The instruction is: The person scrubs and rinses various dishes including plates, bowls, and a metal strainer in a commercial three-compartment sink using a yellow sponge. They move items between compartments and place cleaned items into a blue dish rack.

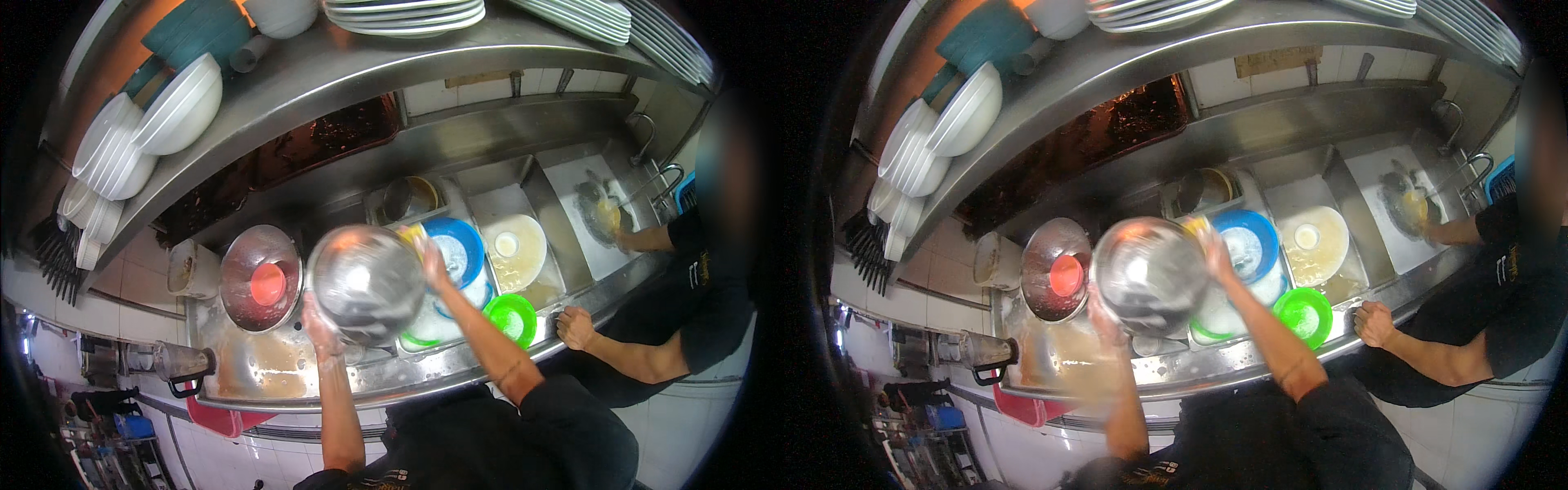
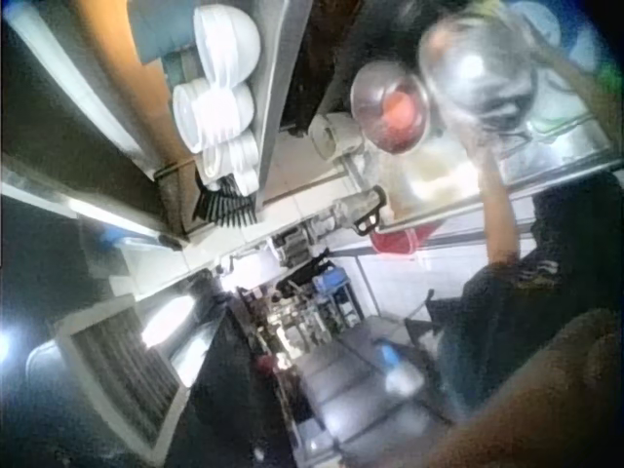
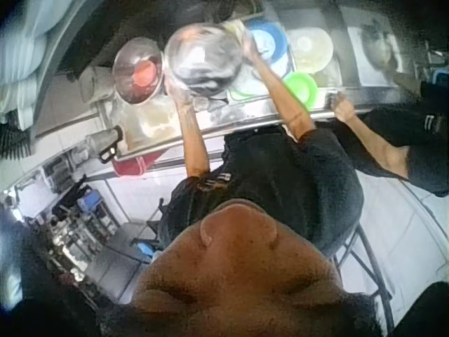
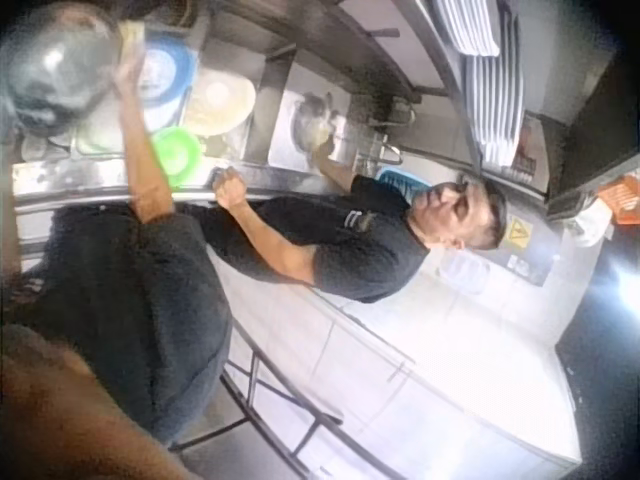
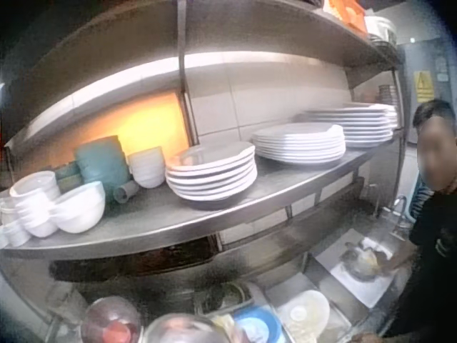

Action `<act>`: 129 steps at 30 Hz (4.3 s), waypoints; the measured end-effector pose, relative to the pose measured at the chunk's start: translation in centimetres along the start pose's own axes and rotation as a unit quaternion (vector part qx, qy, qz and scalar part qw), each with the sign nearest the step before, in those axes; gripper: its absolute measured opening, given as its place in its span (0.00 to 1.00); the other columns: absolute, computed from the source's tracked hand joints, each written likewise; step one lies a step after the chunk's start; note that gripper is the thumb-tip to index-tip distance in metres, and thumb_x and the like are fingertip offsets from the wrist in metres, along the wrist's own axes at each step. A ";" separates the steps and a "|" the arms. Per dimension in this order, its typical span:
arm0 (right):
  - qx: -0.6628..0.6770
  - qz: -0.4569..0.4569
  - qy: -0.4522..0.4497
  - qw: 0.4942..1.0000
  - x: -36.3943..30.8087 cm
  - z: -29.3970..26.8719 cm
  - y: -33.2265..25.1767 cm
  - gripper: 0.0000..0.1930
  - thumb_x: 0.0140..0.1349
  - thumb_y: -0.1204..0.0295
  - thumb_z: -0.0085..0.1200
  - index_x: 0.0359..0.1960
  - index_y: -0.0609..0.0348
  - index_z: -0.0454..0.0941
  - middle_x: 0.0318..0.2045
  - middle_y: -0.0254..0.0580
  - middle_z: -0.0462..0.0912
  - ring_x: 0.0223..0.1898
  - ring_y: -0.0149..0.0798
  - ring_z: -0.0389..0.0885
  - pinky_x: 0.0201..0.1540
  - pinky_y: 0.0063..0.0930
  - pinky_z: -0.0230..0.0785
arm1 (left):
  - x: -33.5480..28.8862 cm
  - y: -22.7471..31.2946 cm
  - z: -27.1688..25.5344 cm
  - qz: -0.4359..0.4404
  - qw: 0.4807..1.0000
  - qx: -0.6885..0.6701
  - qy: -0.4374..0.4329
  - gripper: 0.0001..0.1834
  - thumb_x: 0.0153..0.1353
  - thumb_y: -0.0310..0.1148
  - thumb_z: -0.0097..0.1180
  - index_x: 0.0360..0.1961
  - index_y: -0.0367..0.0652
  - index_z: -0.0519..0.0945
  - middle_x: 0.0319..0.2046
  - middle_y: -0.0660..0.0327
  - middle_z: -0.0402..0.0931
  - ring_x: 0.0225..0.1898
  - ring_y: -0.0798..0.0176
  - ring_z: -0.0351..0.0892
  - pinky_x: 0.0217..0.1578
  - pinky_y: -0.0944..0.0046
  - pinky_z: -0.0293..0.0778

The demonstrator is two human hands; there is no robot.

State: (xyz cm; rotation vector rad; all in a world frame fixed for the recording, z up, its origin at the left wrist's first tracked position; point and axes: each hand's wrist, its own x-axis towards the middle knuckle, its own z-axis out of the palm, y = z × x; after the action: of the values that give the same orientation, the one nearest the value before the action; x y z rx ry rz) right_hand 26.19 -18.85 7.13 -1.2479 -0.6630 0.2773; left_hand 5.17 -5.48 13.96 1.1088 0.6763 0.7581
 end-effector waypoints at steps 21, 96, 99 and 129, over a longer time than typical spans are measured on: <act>-0.358 -0.164 -0.063 0.917 -1.6 5.2 -4.5 0.19 0.60 0.74 0.42 0.53 0.60 0.71 0.60 0.50 0.66 0.61 0.52 0.64 0.66 0.40 0.53 | 2.2 -0.7 0.5 -0.017 0.997 0.069 0.034 0.22 0.69 0.46 0.39 0.50 0.38 0.71 0.36 0.60 0.73 0.32 0.64 0.75 0.35 0.66 0.73; -0.580 0.204 0.069 0.786 -14.8 -2.0 14.7 0.22 0.62 0.69 0.43 0.55 0.70 0.65 0.53 0.62 0.69 0.54 0.61 0.65 0.57 0.51 0.55 | -3.9 -15.0 6.9 -0.096 0.965 0.239 -0.043 0.33 0.63 0.45 0.40 0.64 0.36 0.55 0.58 0.48 0.62 0.58 0.50 0.64 0.59 0.55 0.59; -0.577 0.102 0.066 0.808 -14.8 -2.1 15.6 0.21 0.61 0.70 0.43 0.55 0.66 0.66 0.53 0.59 0.69 0.53 0.62 0.66 0.57 0.50 0.56 | -4.3 -17.2 6.6 -0.262 0.964 0.028 -0.042 0.34 0.68 0.55 0.34 0.66 0.41 0.55 0.61 0.53 0.61 0.60 0.53 0.62 0.60 0.54 0.58; -0.403 -0.036 -0.118 0.907 -12.1 -7.8 16.4 0.17 0.54 0.60 0.59 0.39 0.57 0.74 0.45 0.49 0.72 0.49 0.56 0.67 0.51 0.49 0.58 | -6.6 -23.9 8.9 -0.366 0.910 -0.189 -0.045 0.35 0.64 0.60 0.39 0.62 0.43 0.62 0.60 0.56 0.64 0.59 0.55 0.65 0.59 0.52 0.61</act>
State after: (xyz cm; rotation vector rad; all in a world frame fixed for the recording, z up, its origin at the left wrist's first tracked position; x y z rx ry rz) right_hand 24.01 -26.28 -13.28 -1.9939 -1.0932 0.0834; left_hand 13.12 -21.61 -5.35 0.4630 0.7577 0.1687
